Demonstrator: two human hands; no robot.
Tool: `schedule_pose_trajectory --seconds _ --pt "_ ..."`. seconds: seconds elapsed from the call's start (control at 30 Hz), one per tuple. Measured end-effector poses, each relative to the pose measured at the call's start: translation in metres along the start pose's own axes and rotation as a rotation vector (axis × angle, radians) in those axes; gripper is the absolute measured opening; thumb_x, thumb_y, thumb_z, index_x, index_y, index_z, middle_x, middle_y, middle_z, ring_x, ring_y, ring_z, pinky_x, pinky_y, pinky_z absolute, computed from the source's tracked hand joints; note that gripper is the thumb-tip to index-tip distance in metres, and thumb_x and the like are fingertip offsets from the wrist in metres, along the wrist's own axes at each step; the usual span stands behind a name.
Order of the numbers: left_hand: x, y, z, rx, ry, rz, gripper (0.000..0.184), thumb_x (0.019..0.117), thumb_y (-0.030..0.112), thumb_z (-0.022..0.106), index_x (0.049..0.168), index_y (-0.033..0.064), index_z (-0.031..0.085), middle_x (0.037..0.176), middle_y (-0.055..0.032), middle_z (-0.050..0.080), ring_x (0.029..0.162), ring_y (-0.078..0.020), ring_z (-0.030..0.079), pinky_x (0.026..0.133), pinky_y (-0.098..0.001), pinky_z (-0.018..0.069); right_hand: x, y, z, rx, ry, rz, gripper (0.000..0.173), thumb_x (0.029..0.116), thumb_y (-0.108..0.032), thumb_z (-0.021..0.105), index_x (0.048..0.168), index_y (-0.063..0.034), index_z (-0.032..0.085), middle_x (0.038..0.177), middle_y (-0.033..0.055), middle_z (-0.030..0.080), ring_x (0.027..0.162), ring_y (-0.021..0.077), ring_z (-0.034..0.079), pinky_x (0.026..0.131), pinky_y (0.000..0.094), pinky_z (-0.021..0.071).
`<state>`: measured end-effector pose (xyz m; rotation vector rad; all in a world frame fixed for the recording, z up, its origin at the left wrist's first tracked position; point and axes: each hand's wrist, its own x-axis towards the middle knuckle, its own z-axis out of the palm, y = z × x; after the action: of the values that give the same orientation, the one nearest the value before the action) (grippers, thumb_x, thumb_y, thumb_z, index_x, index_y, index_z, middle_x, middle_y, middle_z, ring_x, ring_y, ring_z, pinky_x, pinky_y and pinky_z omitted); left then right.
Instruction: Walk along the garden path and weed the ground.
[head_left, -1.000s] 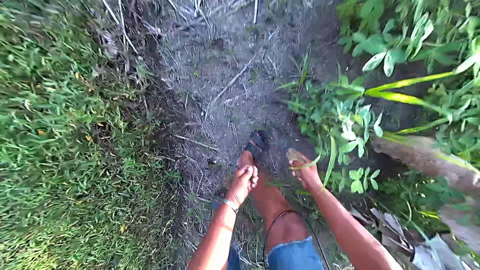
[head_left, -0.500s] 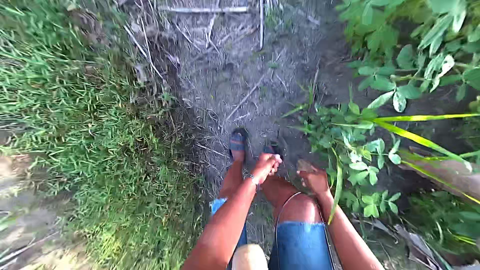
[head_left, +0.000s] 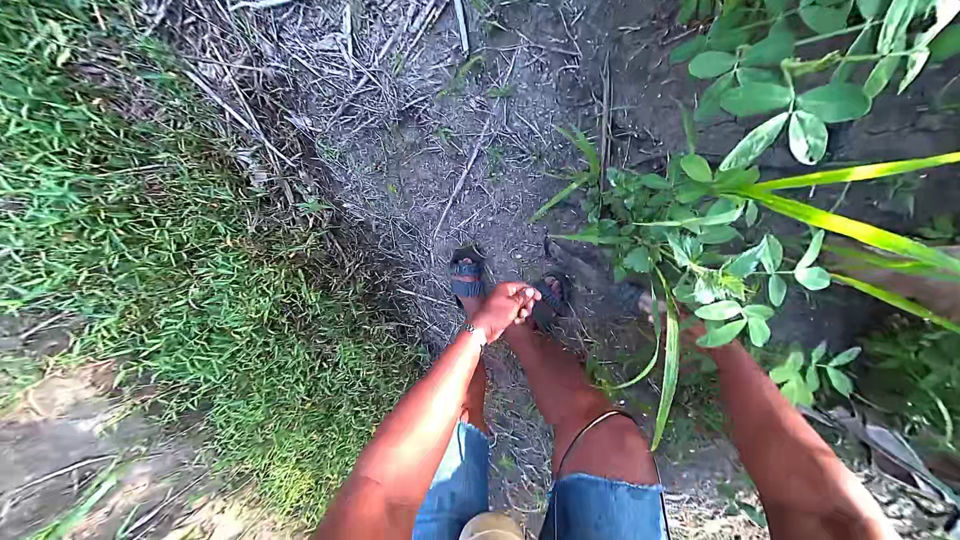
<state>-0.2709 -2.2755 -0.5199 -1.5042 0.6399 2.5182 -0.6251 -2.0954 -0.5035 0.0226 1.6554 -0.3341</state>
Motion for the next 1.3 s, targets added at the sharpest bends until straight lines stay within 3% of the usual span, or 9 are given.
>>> schedule_pose_trajectory --seconds 0.07,0.13,0.2,0.27,0.37,0.63,0.83,1.03,1.3 --pt "0.012 0.008 0.001 0.034 0.056 -0.04 0.023 0.1099 0.012 0.044 0.109 -0.003 0.062 0.073 0.002 0.054 0.056 -0.0043 0.048 0.054 -0.0189 0.0433 0.015 -0.002 -0.002 -0.141 -0.059 -0.02 0.034 0.1112 -0.009 0.034 0.137 0.0084 0.049 0.116 0.0114 0.065 0.098 0.0063 0.064 0.086 0.0197 0.0529" --pt "0.025 0.015 0.005 0.084 0.111 -0.078 0.025 0.1104 0.016 0.046 0.106 -0.003 0.062 0.069 0.0011 0.052 0.052 -0.0041 0.046 0.049 -0.0184 0.0404 0.019 0.005 0.01 -0.296 -0.025 -0.083 0.039 0.1062 -0.007 0.052 0.141 0.0105 0.048 0.128 0.0188 0.063 0.11 0.0122 0.064 0.095 0.0253 0.0529" --pt "0.038 0.015 0.01 0.147 0.13 -0.067 0.026 0.1099 0.019 0.049 0.102 -0.0015 0.062 0.066 0.0013 0.051 0.048 -0.0039 0.043 0.047 -0.0185 0.0383 -0.006 -0.005 0.053 -0.462 0.119 -0.103 0.055 0.093 -0.009 0.074 0.142 0.0063 0.052 0.13 0.0233 0.064 0.113 0.0249 0.066 0.1 0.0409 0.0539" --pt "0.05 0.016 0.019 0.256 0.156 -0.081 0.028 0.1095 0.023 0.05 0.101 0.0001 0.064 0.066 0.0007 0.05 0.049 -0.0056 0.041 0.047 -0.021 0.0379 -0.028 -0.005 0.093 -0.599 0.202 -0.077 0.068 0.0863 -0.014 0.08 0.148 -0.0046 0.054 0.139 0.0226 0.062 0.125 0.035 0.062 0.108 0.0558 0.0479" --pt "0.076 0.013 0.031 0.383 0.195 -0.115 0.036 0.1103 0.03 0.047 0.098 0.0012 0.065 0.07 -0.003 0.05 0.053 -0.0111 0.041 0.053 -0.0288 0.0392 -0.05 0.01 0.136 -0.763 0.272 -0.073 0.069 0.0834 -0.022 0.075 0.149 -0.0165 0.057 0.127 0.0192 0.07 0.116 0.039 0.068 0.098 0.0641 0.0525" --pt "0.119 -0.008 0.048 0.514 0.271 -0.2 0.052 0.1105 0.042 0.044 0.104 -0.0037 0.067 0.09 -0.0166 0.064 0.073 -0.0259 0.057 0.072 -0.0469 0.0501 -0.071 0.021 0.183 -0.807 0.238 -0.017 0.076 0.085 -0.017 0.071 0.157 -0.0131 0.046 0.123 0.0234 0.071 0.104 0.0432 0.072 0.089 0.0631 0.056" --pt "0.119 -0.014 0.055 0.468 0.294 -0.253 0.06 0.1113 0.05 0.033 0.099 -0.001 0.062 0.073 -0.01 0.053 0.054 -0.02 0.047 0.054 -0.0385 0.0454 -0.068 0.027 0.182 -0.818 0.25 -0.009 0.074 0.0846 -0.02 0.069 0.156 -0.0178 0.049 0.114 0.0195 0.074 0.101 0.0398 0.073 0.088 0.0614 0.056" --pt "0.113 -0.02 0.057 0.415 0.327 -0.217 0.061 0.1107 0.052 0.033 0.099 -0.0014 0.06 0.075 -0.0131 0.05 0.059 -0.0246 0.047 0.058 -0.0434 0.0452 -0.069 0.021 0.179 -0.838 0.241 0.023 0.073 0.0856 -0.022 0.068 0.156 -0.0205 0.048 0.113 0.0189 0.075 0.102 0.039 0.073 0.089 0.06 0.0559" --pt "0.093 -0.021 0.059 0.312 0.32 -0.251 0.052 0.1094 0.051 0.038 0.107 0.0042 0.059 0.07 -0.0058 0.044 0.051 -0.0159 0.038 0.05 -0.0328 0.0372 -0.068 0.019 0.173 -0.818 0.236 -0.011 0.073 0.0865 -0.021 0.069 0.157 -0.0183 0.047 0.119 0.0188 0.074 0.106 0.0388 0.072 0.092 0.0612 0.0549"
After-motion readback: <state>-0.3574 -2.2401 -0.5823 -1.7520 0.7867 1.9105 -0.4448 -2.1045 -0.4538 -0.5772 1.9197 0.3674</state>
